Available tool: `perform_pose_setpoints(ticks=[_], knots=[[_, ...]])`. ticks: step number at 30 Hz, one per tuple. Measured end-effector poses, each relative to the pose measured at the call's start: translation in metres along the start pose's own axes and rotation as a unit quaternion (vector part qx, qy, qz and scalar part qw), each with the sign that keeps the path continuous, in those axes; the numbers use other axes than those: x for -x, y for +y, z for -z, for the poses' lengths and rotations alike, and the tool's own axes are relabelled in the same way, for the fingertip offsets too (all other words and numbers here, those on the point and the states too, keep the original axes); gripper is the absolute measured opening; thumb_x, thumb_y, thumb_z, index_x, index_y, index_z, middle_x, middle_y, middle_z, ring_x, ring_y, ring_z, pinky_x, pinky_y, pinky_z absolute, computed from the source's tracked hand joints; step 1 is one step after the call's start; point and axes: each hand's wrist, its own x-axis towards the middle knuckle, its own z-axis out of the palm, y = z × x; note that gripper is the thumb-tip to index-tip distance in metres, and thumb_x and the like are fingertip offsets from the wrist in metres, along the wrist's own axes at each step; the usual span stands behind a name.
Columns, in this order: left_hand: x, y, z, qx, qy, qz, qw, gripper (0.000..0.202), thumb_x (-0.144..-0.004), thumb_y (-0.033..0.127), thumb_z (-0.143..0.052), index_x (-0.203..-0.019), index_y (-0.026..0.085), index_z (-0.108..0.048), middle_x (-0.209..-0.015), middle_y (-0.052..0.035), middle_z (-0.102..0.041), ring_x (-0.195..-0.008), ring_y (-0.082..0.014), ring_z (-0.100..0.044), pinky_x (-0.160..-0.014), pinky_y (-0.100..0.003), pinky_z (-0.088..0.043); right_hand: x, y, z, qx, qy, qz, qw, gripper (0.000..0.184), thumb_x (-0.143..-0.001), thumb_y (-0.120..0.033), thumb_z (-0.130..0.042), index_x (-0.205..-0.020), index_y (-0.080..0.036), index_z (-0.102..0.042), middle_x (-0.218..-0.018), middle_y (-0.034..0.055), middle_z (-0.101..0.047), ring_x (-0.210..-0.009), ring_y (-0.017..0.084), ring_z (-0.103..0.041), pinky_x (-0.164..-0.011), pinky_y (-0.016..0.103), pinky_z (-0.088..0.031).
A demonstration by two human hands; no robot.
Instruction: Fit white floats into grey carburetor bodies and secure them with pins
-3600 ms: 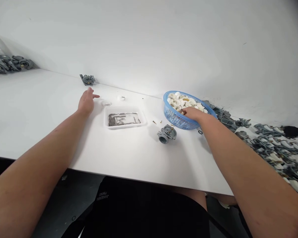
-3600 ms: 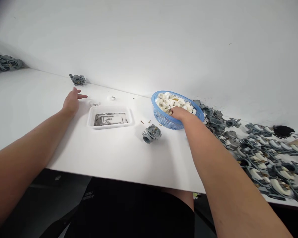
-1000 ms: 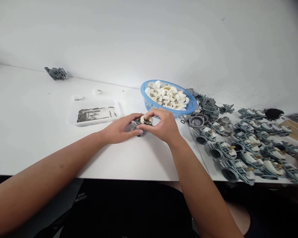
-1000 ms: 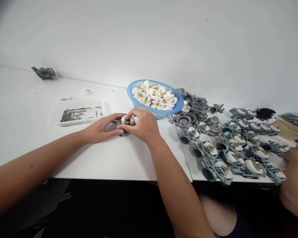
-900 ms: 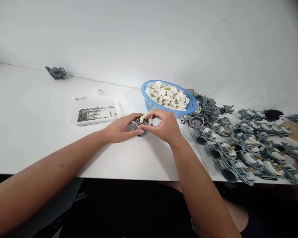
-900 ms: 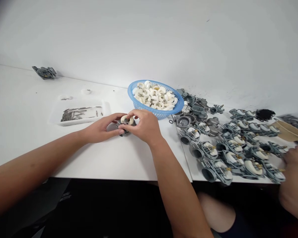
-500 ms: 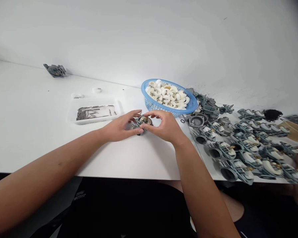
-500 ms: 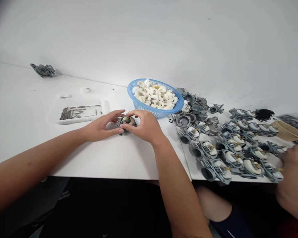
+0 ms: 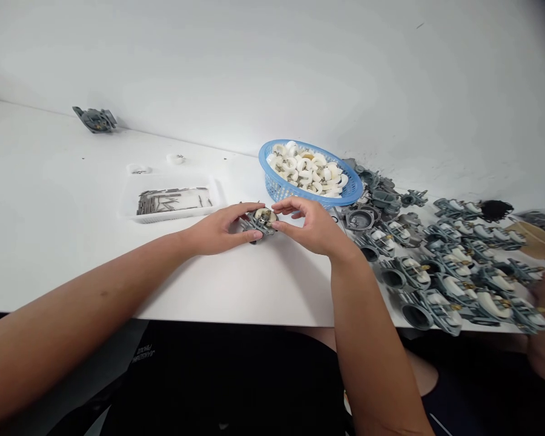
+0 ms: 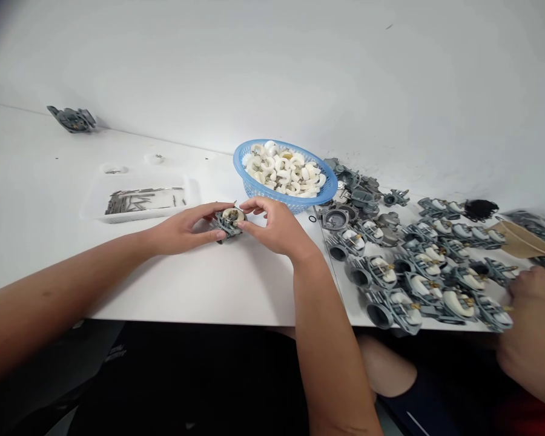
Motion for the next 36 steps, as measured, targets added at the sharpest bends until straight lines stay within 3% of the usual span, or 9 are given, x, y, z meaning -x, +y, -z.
perform_pose_setpoints(ticks=[6, 13, 16, 19, 25, 32, 36], knots=[[-0.002, -0.005, -0.002, 0.041, 0.017, -0.011, 0.999, 0.065, -0.085, 0.057, -0.071, -0.141, 0.029, -0.053, -0.146, -0.0072, -0.054, -0.134, -0.0288, -0.051, -0.114, -0.046, -0.043, -0.002, -0.002, -0.002, -0.015, -0.01, -0.006, 1.0, 0.024, -0.084, -0.04, -0.074, -0.101, -0.023, -0.075, -0.113, 0.0039, -0.073, -0.111, 0.025, -0.064, -0.098, 0.042, -0.048], [-0.004, -0.004, -0.005, 0.115, -0.012, 0.002, 0.993, 0.061, -0.086, 0.051, -0.072, -0.138, 0.027, -0.051, -0.136, -0.0103, -0.059, -0.112, -0.0253, -0.065, -0.102, -0.047, -0.052, -0.002, -0.002, -0.002, -0.034, -0.014, -0.01, 0.999, 0.022, -0.08, -0.043, -0.077, -0.082, -0.021, -0.073, -0.108, 0.004, -0.072, -0.112, 0.026, -0.062, -0.096, 0.042, -0.047], [-0.004, -0.003, -0.005, 0.137, -0.005, -0.01, 0.99, 0.058, -0.084, 0.049, -0.074, -0.132, 0.025, -0.054, -0.133, -0.0114, -0.06, -0.114, -0.0259, -0.063, -0.104, -0.049, -0.05, -0.002, -0.001, -0.002, -0.03, -0.014, -0.022, 0.999, 0.025, -0.078, -0.042, -0.079, -0.092, -0.022, -0.073, -0.112, 0.0041, -0.07, -0.114, 0.026, -0.061, -0.097, 0.043, -0.046], [-0.005, -0.002, -0.006, 0.155, 0.0, -0.012, 0.988, 0.056, -0.081, 0.047, -0.077, -0.127, 0.023, -0.055, -0.135, -0.0132, -0.06, -0.121, -0.028, -0.059, -0.105, -0.051, -0.048, -0.002, 0.0, -0.002, -0.021, -0.006, -0.062, 0.998, 0.041, -0.073, -0.041, -0.083, -0.108, -0.023, -0.07, -0.119, 0.0054, -0.069, -0.115, 0.027, -0.061, -0.096, 0.042, -0.048], [-0.004, 0.0, -0.006, 0.204, -0.017, 0.001, 0.979, 0.053, -0.082, 0.043, -0.077, -0.125, 0.023, -0.053, -0.134, -0.0141, -0.059, -0.118, -0.0269, -0.06, -0.098, -0.047, -0.053, -0.002, 0.002, -0.002, -0.034, -0.012, -0.077, 0.996, 0.037, -0.073, -0.044, -0.083, -0.101, -0.022, -0.073, -0.113, 0.0064, -0.071, -0.11, 0.028, -0.063, -0.093, 0.042, -0.049], [0.001, 0.005, -0.006, 0.075, -0.002, 0.002, 0.997, 0.072, -0.083, 0.053, -0.072, -0.144, 0.027, -0.043, -0.145, -0.0083, -0.053, -0.132, -0.0289, -0.052, -0.113, -0.047, -0.043, -0.003, 0.006, 0.001, -0.123, -0.062, -0.094, 0.986, 0.05, -0.071, -0.043, -0.085, -0.112, -0.019, -0.071, -0.118, 0.0091, -0.069, -0.11, 0.027, -0.062, -0.096, 0.044, -0.051], [0.003, 0.01, -0.004, 0.023, -0.009, 0.003, 1.0, 0.071, -0.086, 0.058, -0.066, -0.147, 0.031, -0.043, -0.146, -0.0055, -0.053, -0.133, -0.0288, -0.051, -0.113, -0.045, -0.042, -0.005, 0.009, -0.001, -0.168, -0.069, -0.108, 0.977, 0.054, -0.068, -0.04, -0.087, -0.114, -0.018, -0.069, -0.117, 0.0099, -0.069, -0.111, 0.026, -0.062, -0.101, 0.046, -0.049]])
